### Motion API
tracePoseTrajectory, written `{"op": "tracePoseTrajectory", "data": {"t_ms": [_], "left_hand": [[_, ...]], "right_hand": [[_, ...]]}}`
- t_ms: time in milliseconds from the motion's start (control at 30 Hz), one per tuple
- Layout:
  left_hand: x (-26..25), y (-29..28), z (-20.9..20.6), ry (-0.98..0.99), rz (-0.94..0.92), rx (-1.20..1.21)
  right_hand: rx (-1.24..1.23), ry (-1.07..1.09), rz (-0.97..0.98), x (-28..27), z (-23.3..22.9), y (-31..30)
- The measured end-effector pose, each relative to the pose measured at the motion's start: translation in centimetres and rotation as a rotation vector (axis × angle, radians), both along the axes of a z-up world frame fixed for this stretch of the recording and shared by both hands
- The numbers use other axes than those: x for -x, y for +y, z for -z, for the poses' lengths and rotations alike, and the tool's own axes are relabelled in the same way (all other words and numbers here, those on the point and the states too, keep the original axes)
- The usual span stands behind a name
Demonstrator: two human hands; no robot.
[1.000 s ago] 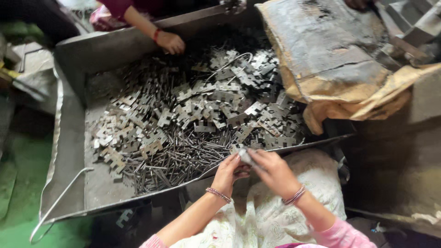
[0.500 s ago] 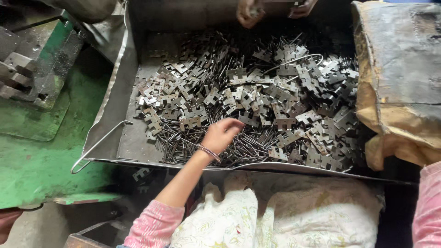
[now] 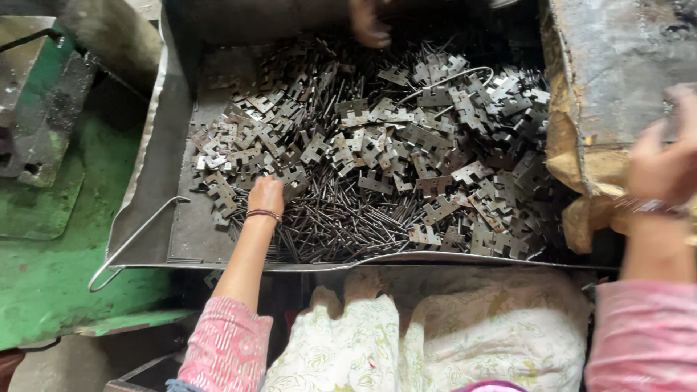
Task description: The person sits on the floor and sorts small metal parts from a large bin, picking up pieces and placing them into a cloth bag. Another person works alongside at the same bin.
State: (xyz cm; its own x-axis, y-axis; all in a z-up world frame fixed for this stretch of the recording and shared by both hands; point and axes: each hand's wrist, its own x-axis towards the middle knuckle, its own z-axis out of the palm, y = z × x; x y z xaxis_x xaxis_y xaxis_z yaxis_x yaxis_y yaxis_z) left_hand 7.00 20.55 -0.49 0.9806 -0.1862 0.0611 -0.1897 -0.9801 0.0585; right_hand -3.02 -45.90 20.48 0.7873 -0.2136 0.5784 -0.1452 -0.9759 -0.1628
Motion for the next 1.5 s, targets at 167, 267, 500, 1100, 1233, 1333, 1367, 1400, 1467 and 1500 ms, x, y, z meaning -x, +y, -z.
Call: {"op": "tracePoseTrajectory", "data": {"t_ms": [167,267,500,1100,1233,1333,1367,1400,1467,1500], "left_hand": [[1.2,-0.6,-3.1,-0.099,0.060,-0.104],[1.4,-1.8,-6.2,-0.164,0.154,-0.132],[2.2,-6.8,-11.6,-0.138,0.231,0.505],[5.8,-19.3,-5.9,0.136,0.953,0.075],[5.8,-19.1,-4.5,0.192,0.968,0.018],[5.6,-19.6,-4.0,0.220,0.989,-0.065],[5.5,-19.8,-3.9,0.225,0.995,-0.096],[5.6,-20.1,-3.8,0.207,1.005,-0.102],[5.5,-20.4,-3.7,0.164,1.023,-0.118],[5.4,-20.5,-3.6,0.158,1.042,-0.115]], "right_hand": [[-0.304,-0.161,-0.407,6.3,3.5,15.9],[-0.449,-0.008,-0.451,8.0,6.1,21.4],[-0.418,0.058,-0.347,9.0,8.6,23.3],[-0.356,0.081,-0.348,9.2,9.1,23.4],[-0.359,0.079,-0.344,9.1,9.1,23.4],[-0.365,0.088,-0.333,9.2,9.2,23.3],[-0.368,0.095,-0.330,9.1,9.2,23.3],[-0.372,0.101,-0.327,9.2,9.2,23.4],[-0.364,0.107,-0.321,9.0,9.2,23.6],[-0.356,0.111,-0.317,9.0,9.2,23.5]]}}
